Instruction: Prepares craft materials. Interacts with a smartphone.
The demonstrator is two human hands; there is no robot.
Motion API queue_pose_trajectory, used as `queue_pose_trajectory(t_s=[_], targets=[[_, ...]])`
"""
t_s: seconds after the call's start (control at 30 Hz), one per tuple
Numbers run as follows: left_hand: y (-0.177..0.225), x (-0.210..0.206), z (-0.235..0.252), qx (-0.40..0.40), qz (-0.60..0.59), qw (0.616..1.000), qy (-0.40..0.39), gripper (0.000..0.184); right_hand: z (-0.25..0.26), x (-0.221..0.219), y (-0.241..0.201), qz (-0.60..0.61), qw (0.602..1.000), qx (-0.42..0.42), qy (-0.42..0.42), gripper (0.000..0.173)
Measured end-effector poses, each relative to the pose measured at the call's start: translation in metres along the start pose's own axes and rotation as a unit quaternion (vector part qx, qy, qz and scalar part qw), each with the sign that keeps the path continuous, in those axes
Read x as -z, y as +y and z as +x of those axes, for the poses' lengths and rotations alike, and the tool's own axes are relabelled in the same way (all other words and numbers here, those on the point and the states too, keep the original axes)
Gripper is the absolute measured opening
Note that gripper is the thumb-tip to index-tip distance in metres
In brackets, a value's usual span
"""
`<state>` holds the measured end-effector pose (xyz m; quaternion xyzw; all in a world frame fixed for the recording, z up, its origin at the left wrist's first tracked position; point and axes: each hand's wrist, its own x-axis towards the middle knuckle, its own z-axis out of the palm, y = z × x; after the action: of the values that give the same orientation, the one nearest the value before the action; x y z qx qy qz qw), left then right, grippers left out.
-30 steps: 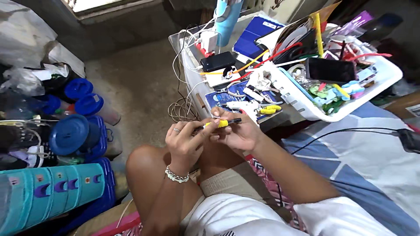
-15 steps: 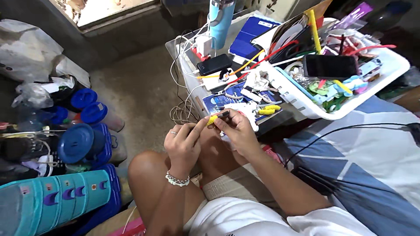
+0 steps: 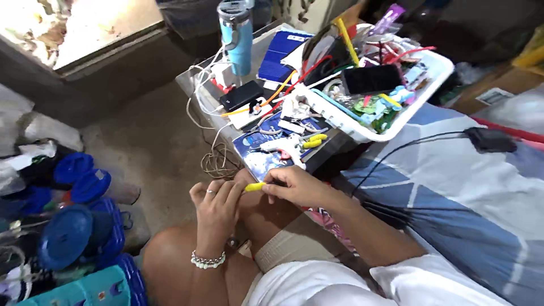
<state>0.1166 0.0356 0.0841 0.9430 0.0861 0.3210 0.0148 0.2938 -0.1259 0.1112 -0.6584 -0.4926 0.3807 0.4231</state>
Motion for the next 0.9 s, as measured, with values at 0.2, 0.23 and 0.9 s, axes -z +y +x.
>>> queue_pose_trajectory(t_s=[0.2, 0.23, 0.9], targets=[[0.012, -0.011, 0.002, -0.021, 0.013, 0.999, 0.027, 0.020, -0.014, -0.007, 0.013, 0.259, 0.962, -0.085, -0.012, 0.016], [0.013, -0.012, 0.002, -0.027, 0.013, 0.999, 0.028, 0.021, -0.016, -0.008, 0.017, 0.293, 0.952, -0.091, -0.013, 0.014], [0.023, -0.035, 0.020, -0.049, -0.061, 0.996, -0.053, 0.032, -0.028, -0.009, 0.032, -0.168, 0.969, 0.115, 0.143, 0.034]])
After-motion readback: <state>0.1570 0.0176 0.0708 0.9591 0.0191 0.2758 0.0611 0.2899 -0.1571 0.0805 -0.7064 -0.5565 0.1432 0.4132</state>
